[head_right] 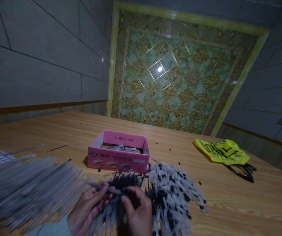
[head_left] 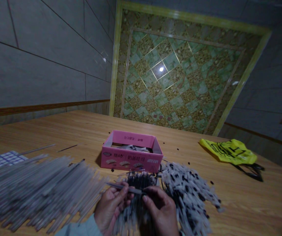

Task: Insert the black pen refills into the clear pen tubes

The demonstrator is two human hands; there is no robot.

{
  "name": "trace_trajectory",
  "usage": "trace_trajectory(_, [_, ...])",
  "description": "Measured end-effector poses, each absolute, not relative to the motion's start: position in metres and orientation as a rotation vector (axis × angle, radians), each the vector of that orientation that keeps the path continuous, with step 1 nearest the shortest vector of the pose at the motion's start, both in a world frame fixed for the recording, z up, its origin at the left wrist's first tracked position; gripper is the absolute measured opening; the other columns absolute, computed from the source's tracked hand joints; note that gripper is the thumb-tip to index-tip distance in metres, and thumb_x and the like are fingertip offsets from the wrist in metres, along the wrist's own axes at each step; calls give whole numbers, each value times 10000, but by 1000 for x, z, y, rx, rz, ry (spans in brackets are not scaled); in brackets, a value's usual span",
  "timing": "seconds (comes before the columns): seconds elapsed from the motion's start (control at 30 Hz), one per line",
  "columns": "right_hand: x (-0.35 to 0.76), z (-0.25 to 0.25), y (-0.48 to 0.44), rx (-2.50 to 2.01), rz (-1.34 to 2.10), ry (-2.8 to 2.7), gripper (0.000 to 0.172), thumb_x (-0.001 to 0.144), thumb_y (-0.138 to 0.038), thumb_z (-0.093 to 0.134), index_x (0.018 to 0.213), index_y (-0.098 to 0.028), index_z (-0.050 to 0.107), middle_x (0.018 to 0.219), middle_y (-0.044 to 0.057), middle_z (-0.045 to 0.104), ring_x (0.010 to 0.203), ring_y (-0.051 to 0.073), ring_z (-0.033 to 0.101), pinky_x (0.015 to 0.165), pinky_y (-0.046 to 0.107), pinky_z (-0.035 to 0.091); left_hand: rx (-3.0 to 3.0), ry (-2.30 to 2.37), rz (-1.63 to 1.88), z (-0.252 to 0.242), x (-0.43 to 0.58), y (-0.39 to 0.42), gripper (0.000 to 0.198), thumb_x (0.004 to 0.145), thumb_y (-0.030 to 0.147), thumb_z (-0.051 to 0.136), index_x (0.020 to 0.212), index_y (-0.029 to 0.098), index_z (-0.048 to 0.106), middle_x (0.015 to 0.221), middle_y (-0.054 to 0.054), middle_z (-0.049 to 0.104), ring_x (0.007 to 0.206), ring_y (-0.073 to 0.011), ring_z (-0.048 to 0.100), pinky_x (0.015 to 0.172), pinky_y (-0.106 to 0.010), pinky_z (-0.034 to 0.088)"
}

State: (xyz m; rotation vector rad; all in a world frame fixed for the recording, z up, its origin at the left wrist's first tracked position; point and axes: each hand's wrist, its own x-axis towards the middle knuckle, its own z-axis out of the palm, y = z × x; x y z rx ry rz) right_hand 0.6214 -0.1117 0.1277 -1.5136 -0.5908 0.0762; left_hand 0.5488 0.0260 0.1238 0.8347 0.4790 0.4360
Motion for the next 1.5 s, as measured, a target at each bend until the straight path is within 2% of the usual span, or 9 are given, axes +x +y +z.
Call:
trace_trajectory(0.53, [623, 121, -113, -1619, -31, -645, 117, 710, -261, 650, 790, -180, 674, 797, 58, 682, 775, 210, 633, 713, 252, 497, 886, 511, 418, 128, 548, 25, 307, 610, 198, 757, 836, 116, 566, 738, -85, 709, 597, -131, 655, 516, -194, 512])
trace_trajectory(1.03, [621, 122, -112, -1570, 24, -548, 148, 668, -302, 682, 724, -166, 675, 696, 48, 680, 673, 199, 623, 623, 226, 496, 911, 479, 383, 126, 548, 27, 296, 617, 264, 751, 798, 138, 553, 628, -3, 669, 581, -107, 634, 519, -181, 481])
trace_trajectory(1.13, [622, 121, -113, -1635, 4, -607, 209, 723, -352, 633, 655, -154, 633, 608, 17, 602, 601, 163, 554, 549, 203, 440, 946, 445, 383, 127, 548, 26, 303, 601, 272, 759, 784, 138, 558, 632, -13, 686, 584, -109, 636, 519, -178, 475])
trace_trajectory(1.27, [623, 118, -112, -1717, 58, -685, 445, 834, -459, 460, 510, -156, 480, 502, -28, 407, 497, 111, 401, 452, 193, 312, 1004, 380, 378, 126, 548, 26, 309, 577, 279, 770, 767, 130, 577, 683, -54, 716, 580, -123, 637, 507, -190, 468])
trace_trajectory(1.33, [623, 118, -111, -1707, 77, -700, 434, 853, -470, 420, 568, -153, 503, 523, -26, 417, 501, 113, 407, 456, 195, 312, 1002, 389, 387, 126, 548, 27, 310, 572, 281, 771, 768, 130, 585, 672, -52, 715, 580, -127, 636, 507, -195, 465])
trace_trajectory(1.43, [621, 118, -111, -1690, 2, -749, 276, 811, -422, 522, 796, -151, 570, 653, -1, 531, 605, 144, 496, 549, 202, 382, 982, 439, 410, 128, 548, 27, 315, 564, 285, 774, 766, 133, 586, 626, -29, 699, 570, -124, 630, 512, -197, 465])
trace_trajectory(1.5, [622, 118, -111, -1712, -72, -789, 240, 799, -395, 544, 807, -157, 569, 690, 6, 551, 649, 152, 511, 590, 203, 390, 970, 463, 422, 129, 548, 27, 324, 553, 290, 779, 759, 137, 582, 603, -17, 688, 560, -120, 626, 511, -195, 463])
